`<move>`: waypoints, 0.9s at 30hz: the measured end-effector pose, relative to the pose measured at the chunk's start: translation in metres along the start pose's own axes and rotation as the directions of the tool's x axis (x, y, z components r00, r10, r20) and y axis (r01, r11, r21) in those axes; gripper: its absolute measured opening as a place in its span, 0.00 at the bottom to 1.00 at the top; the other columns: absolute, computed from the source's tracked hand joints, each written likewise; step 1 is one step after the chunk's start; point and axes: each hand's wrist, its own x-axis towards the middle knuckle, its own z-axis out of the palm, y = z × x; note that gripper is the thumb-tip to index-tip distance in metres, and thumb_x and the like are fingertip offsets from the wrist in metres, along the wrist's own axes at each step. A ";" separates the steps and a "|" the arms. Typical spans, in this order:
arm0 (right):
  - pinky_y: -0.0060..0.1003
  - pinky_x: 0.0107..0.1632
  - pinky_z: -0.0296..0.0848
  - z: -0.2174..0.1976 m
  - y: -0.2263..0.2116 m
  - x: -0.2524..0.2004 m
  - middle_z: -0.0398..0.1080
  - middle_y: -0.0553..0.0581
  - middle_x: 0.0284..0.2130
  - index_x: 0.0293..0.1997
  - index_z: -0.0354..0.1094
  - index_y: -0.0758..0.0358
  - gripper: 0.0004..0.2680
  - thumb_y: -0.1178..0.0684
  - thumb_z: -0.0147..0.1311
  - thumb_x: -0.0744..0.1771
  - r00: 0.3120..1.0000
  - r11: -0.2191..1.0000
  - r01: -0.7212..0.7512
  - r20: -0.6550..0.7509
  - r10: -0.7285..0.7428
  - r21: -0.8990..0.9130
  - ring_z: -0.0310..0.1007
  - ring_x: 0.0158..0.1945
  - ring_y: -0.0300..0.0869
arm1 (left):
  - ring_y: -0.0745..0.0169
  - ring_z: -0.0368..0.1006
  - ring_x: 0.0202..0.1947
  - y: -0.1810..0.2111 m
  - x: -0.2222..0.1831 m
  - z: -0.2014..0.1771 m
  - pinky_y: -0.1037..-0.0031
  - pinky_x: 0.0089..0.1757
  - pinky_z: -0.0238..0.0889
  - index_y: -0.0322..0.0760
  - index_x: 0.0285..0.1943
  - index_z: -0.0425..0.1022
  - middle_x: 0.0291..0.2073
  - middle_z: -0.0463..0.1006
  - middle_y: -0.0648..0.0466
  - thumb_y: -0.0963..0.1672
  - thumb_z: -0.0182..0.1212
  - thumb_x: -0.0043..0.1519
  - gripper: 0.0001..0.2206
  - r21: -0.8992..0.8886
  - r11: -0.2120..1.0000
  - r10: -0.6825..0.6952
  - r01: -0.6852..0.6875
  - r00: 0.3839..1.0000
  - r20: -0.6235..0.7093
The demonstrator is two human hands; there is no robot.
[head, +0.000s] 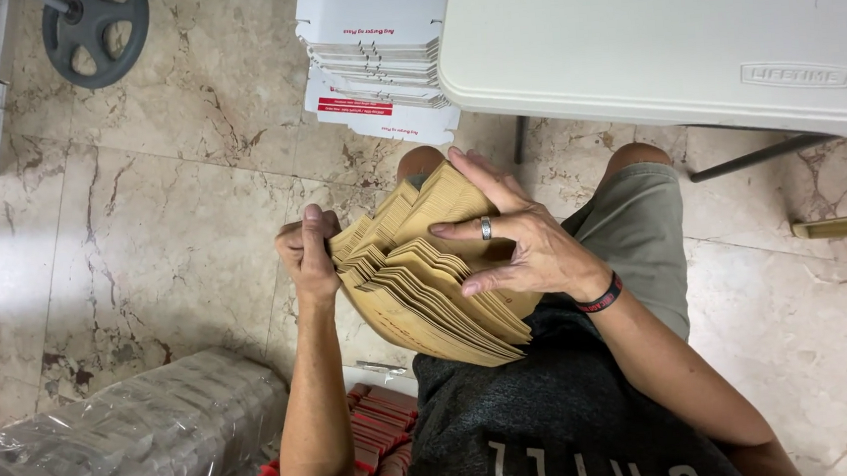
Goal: The person holds a stack of flat cardboard food containers by hand, fans through them to count the pieces, and places them onto a white table to organize the stack.
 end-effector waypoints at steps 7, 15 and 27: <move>0.74 0.69 0.32 0.002 0.011 -0.003 0.38 0.65 0.75 0.54 0.75 0.51 0.21 0.38 0.68 0.58 0.999 0.999 0.024 -0.025 -0.023 0.033 0.31 0.76 0.67 | 0.69 0.50 0.10 -0.014 0.001 -0.003 0.76 0.20 0.43 0.41 0.12 0.59 0.08 0.54 0.57 0.42 0.45 0.74 0.29 -0.007 0.999 -0.032 0.032 0.999 0.017; 0.78 0.67 0.32 0.003 0.014 -0.002 0.37 0.61 0.76 0.60 0.71 0.48 0.20 0.47 0.67 0.62 0.999 0.999 -0.001 -0.041 0.000 -0.035 0.35 0.77 0.63 | 0.71 0.49 0.11 -0.017 0.006 0.005 0.77 0.21 0.41 0.43 0.12 0.58 0.09 0.53 0.59 0.43 0.46 0.74 0.29 -0.023 0.998 -0.065 0.065 0.998 0.005; 0.71 0.63 0.54 0.007 0.001 -0.003 0.41 0.58 0.76 0.58 0.73 0.40 0.19 0.34 0.43 0.64 1.000 0.935 -0.001 0.024 0.010 -0.354 0.32 0.76 0.65 | 0.72 0.46 0.12 -0.008 0.012 0.012 0.77 0.22 0.43 0.46 0.11 0.55 0.08 0.52 0.62 0.43 0.47 0.74 0.29 0.116 0.983 -0.140 0.142 0.990 -0.026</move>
